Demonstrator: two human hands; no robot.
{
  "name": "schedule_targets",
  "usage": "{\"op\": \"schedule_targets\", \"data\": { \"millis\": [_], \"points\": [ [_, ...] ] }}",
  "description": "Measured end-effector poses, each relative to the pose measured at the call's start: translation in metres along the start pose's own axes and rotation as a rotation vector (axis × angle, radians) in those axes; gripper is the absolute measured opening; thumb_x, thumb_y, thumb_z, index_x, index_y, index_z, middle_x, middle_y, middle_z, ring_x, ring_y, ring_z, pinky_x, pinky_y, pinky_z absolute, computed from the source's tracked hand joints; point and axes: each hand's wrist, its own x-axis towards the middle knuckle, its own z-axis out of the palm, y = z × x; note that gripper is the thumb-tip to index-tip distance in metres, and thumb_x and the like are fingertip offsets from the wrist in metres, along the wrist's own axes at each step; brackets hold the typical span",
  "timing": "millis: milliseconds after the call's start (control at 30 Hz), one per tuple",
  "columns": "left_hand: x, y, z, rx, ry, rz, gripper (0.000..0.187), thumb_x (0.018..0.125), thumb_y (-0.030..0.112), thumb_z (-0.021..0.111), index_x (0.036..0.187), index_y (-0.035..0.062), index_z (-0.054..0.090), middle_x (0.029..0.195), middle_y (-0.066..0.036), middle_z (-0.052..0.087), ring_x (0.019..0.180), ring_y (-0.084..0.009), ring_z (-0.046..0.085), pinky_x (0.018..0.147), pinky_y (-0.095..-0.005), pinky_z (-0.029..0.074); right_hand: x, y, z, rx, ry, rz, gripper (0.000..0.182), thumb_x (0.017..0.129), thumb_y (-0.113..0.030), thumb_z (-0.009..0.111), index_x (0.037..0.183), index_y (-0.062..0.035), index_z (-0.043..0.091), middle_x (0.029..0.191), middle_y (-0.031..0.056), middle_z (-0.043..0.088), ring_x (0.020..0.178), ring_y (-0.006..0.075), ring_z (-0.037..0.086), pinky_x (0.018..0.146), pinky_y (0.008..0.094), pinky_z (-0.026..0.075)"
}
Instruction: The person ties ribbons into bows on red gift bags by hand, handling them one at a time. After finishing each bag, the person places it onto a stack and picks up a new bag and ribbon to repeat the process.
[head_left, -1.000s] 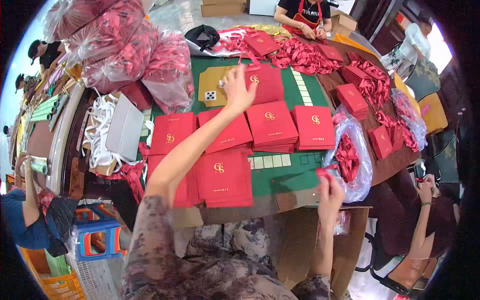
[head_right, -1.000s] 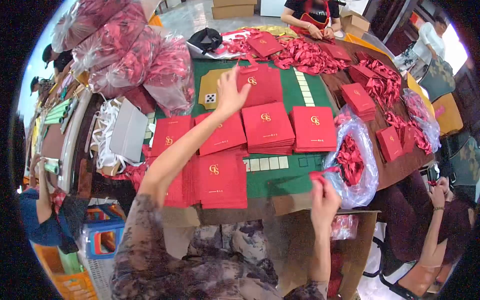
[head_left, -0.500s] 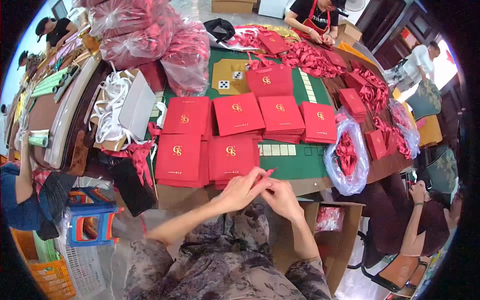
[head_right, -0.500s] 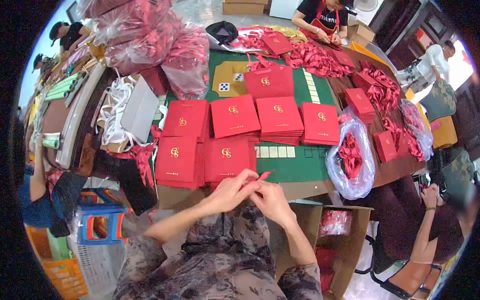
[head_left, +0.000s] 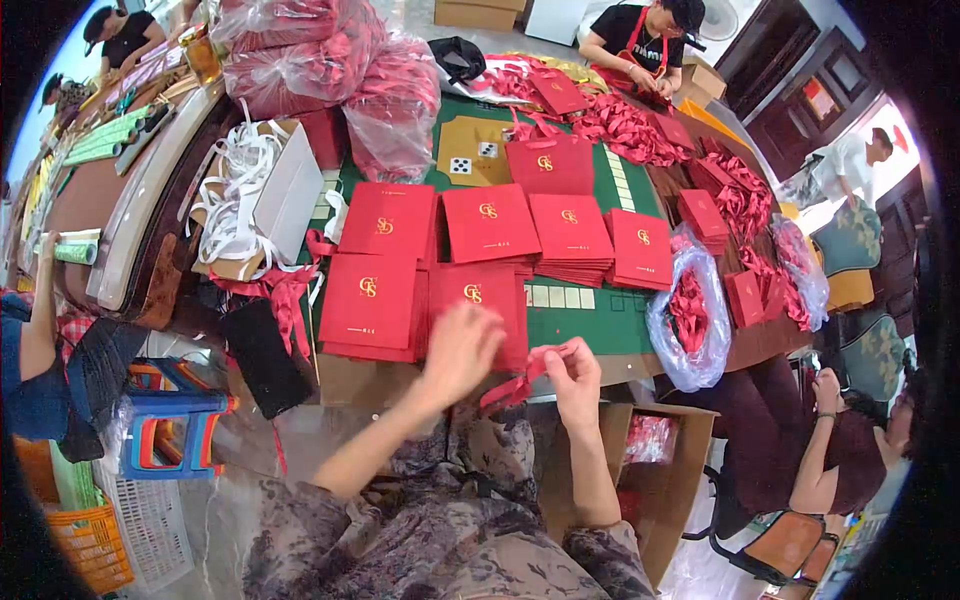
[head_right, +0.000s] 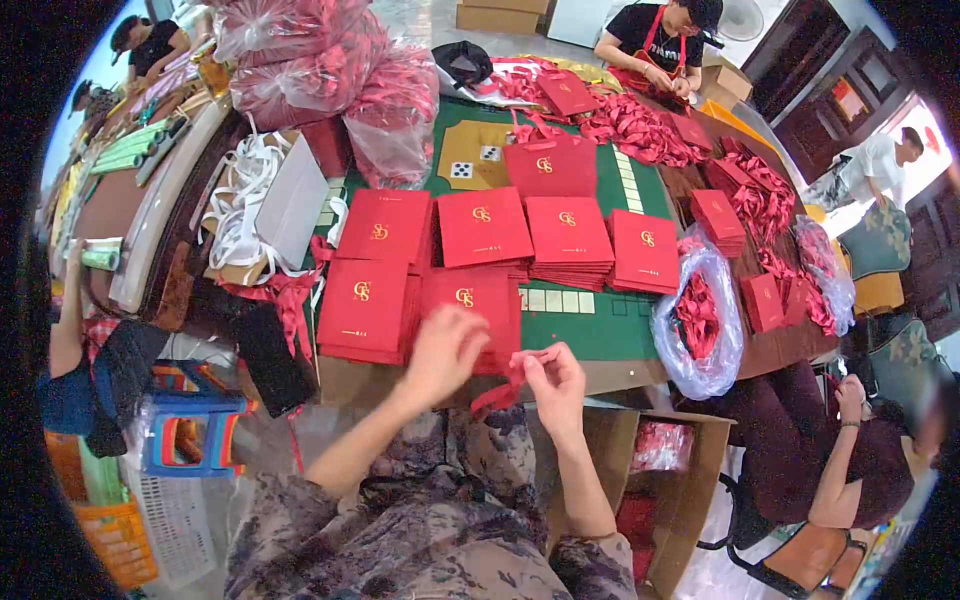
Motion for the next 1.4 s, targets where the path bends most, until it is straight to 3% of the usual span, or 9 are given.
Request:
{"op": "schedule_targets", "data": {
  "millis": [100,200,333,433,700,967,1067,1167,1400],
  "points": [
    [0.034,-0.030,-0.013,0.509,0.063,-0.075,0.051,0.083,0.026,0.073,0.125,0.0014,0.059,0.123,-0.014,0.059,0.115,-0.0326,0.050,0.097,-0.0469,0.037,0.007,0.011,-0.003,-0.099,-0.037,-0.018,0.014,0.096,0.000,0.063,0.090,-0.0038,0.051,0.088,0.0088,0.069,0.081,0.0110,0.066,0.074,0.0245,0.053],
    [0.048,-0.046,-0.010,0.697,-0.112,-0.146,0.058,0.081,0.038,0.075,0.122,-0.0009,0.062,0.122,-0.015,0.056,0.117,-0.0326,0.046,0.099,-0.0470,0.035,0.021,0.033,0.001,-0.122,-0.002,-0.016,0.011,0.094,-0.002,0.065,0.092,-0.0027,0.055,0.084,0.0058,0.069,0.078,0.0106,0.065,0.071,0.0243,0.052],
    [0.054,-0.056,0.001,0.779,-0.102,-0.153,0.058,0.080,0.044,0.075,0.116,0.0001,0.064,0.120,-0.015,0.054,0.115,-0.0328,0.045,0.099,-0.0472,0.035,0.036,0.046,0.015,-0.586,0.070,-0.154,0.010,0.091,-0.004,0.070,0.096,0.0006,0.062,0.080,0.0057,0.069,0.072,0.0106,0.065,0.065,0.0256,0.052],
    [0.049,-0.053,0.001,0.748,-0.093,-0.158,0.054,0.079,0.045,0.076,0.109,0.0017,0.063,0.119,-0.015,0.053,0.113,-0.0331,0.045,0.099,-0.0479,0.035,0.039,0.059,0.014,-0.701,0.062,-0.230,0.011,0.091,-0.006,0.070,0.097,-0.0002,0.062,0.079,0.0114,0.069,0.069,0.0145,0.066,0.063,0.0290,0.052],
    [0.025,-0.030,0.022,0.542,-0.101,0.016,0.061,0.076,0.036,0.079,0.122,0.0000,0.061,0.121,-0.015,0.054,0.116,-0.0329,0.047,0.097,-0.0468,0.037,0.022,0.060,0.000,-0.696,0.085,-0.135,0.011,0.092,-0.007,0.068,0.100,0.0002,0.065,0.083,0.0098,0.070,0.070,0.0142,0.066,0.064,0.0294,0.053],
    [0.034,-0.033,0.035,0.433,-0.108,0.083,0.054,0.073,0.027,0.082,0.117,0.0027,0.063,0.115,-0.012,0.056,0.108,-0.0295,0.050,0.092,-0.0439,0.039,0.026,0.063,0.000,-0.727,0.087,-0.148,0.011,0.092,-0.008,0.068,0.099,0.0003,0.066,0.085,0.0106,0.070,0.074,0.0147,0.067,0.069,0.0289,0.053],
    [0.041,-0.024,0.018,0.311,-0.193,-0.052,0.047,0.073,0.023,0.083,0.113,0.0065,0.063,0.112,-0.011,0.061,0.106,-0.0293,0.055,0.090,-0.0426,0.040,0.036,0.055,0.004,-0.692,0.098,-0.143,0.011,0.091,-0.008,0.068,0.097,0.0008,0.065,0.084,0.0105,0.070,0.076,0.0151,0.068,0.071,0.0286,0.053],
    [0.044,-0.027,0.010,-0.008,-0.277,-0.162,0.035,0.074,0.016,0.081,0.102,0.0070,0.063,0.091,-0.010,0.070,0.093,-0.0298,0.065,0.087,-0.0434,0.045,0.045,0.052,0.009,-0.643,0.088,-0.138,0.012,0.088,-0.009,0.068,0.095,-0.0007,0.064,0.081,0.0122,0.068,0.070,0.0183,0.065,0.068,0.0318,0.052],
    [0.041,-0.026,0.008,-0.164,-0.357,-0.293,0.027,0.077,0.009,0.077,0.103,0.0064,0.069,0.096,-0.012,0.073,0.094,-0.0304,0.068,0.091,-0.0406,0.050,0.039,0.038,0.015,-0.657,0.092,0.011,0.012,0.086,-0.009,0.069,0.092,0.0002,0.064,0.078,0.0122,0.068,0.067,0.0190,0.065,0.066,0.0322,0.052]
  ]
}}
